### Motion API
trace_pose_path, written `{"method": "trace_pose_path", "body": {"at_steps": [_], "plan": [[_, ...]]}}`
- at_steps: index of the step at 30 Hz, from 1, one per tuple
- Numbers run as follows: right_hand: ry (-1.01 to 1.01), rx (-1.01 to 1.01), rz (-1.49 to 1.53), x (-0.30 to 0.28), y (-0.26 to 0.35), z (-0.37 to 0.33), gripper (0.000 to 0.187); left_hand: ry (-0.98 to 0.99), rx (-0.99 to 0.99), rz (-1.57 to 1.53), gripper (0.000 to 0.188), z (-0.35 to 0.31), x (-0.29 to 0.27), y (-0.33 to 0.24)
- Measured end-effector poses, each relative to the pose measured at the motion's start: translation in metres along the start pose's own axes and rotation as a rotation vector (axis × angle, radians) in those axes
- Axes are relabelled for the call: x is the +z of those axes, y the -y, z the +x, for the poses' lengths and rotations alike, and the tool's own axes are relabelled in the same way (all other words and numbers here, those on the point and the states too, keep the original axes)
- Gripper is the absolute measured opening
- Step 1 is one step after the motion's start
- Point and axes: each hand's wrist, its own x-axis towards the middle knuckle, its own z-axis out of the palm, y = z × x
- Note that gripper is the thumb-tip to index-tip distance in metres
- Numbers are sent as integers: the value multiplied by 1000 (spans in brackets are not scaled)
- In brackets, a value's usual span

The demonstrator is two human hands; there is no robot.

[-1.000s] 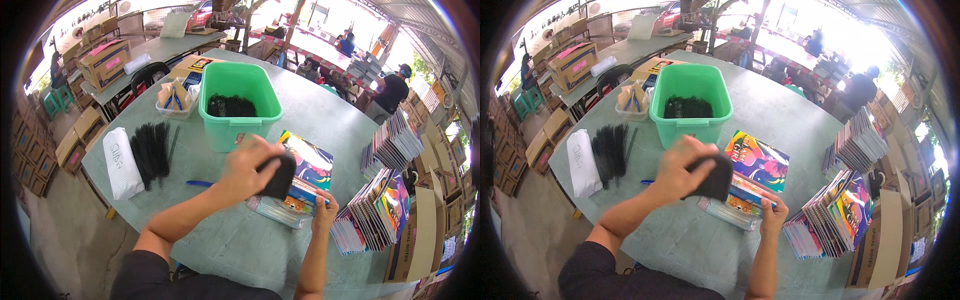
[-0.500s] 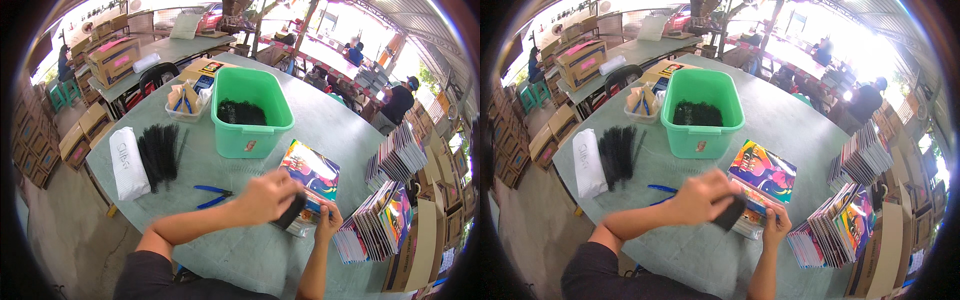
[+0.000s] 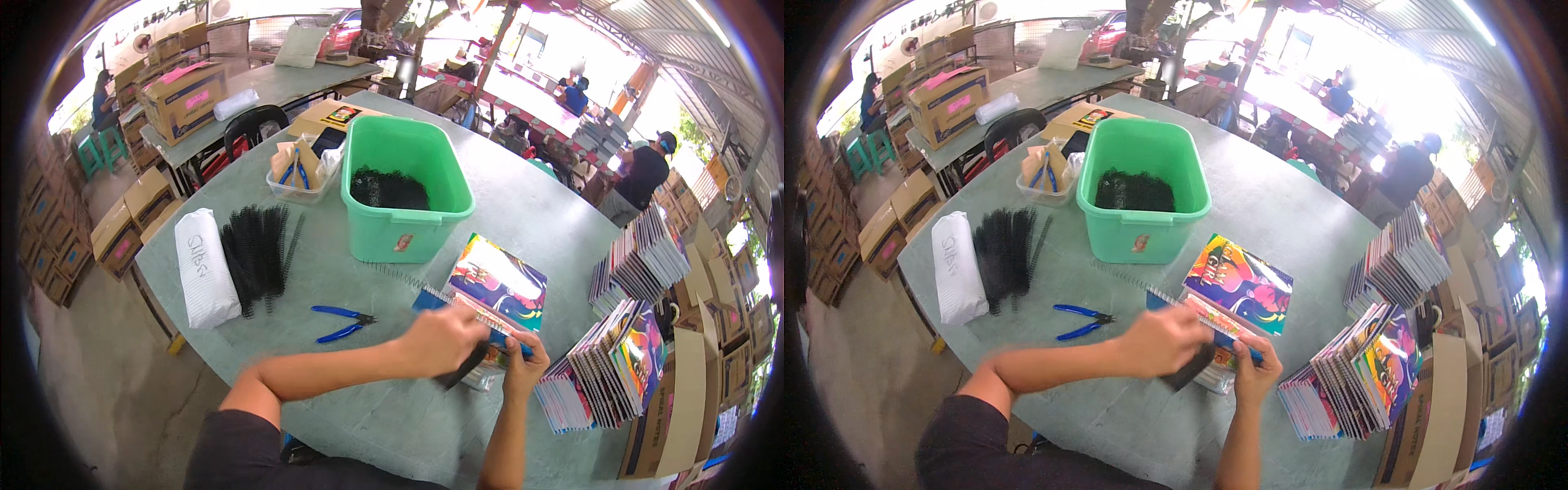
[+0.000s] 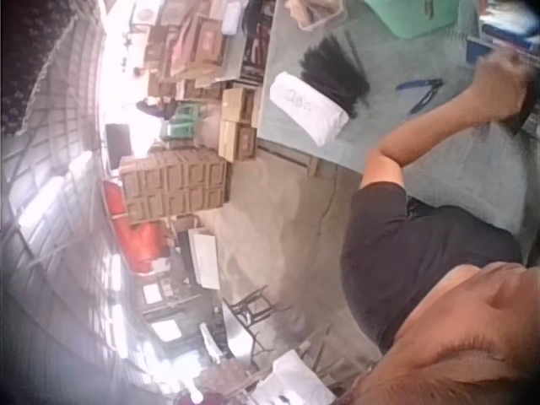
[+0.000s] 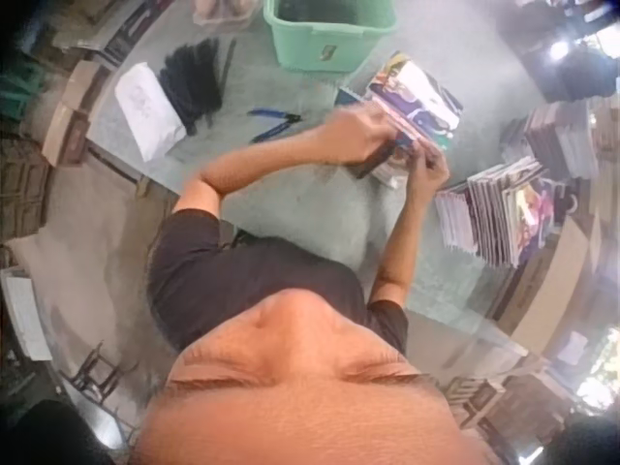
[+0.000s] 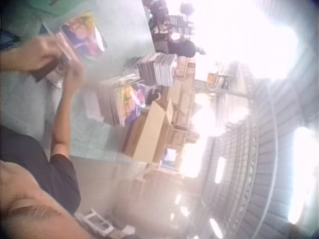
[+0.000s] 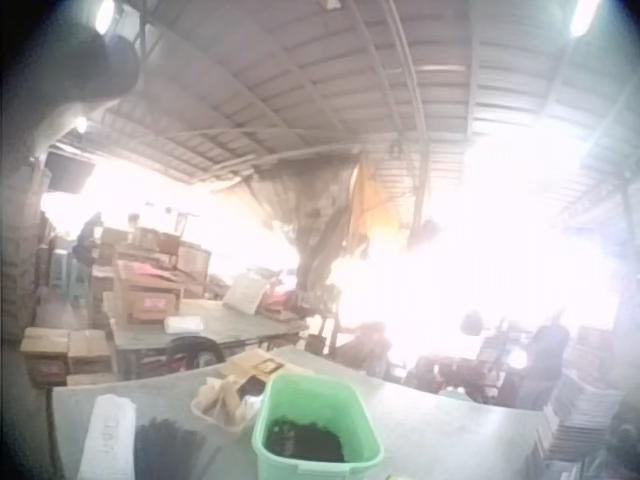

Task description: The person assembles spiral notebooks by inserting wire coils into the punched edges of paper stacks, cutting the wire ends with pliers, and placing the finished notebooks onto a stack.

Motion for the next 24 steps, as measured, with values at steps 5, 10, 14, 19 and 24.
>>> {"method": "trace_pose_path", "body": {"at_steps": [5, 10, 14, 19, 24], "plan": [[18, 39, -22, 4, 5, 5, 10, -51, -107, -57, 27, 3, 4, 1], [28, -62, 128, 12, 11, 4, 20, -657, -94, -186, 24, 27, -21, -11], [46, 37, 244, 2, 8, 4, 33, 228, 20, 3, 22, 14, 4, -11], [17, 15, 320, 6, 5, -1, 45, -264, 19, 11, 23, 31, 8, -26], [34, -18, 321, 0, 6, 1, 49, -410, 116, 139, 20, 51, -13, -40]]}}
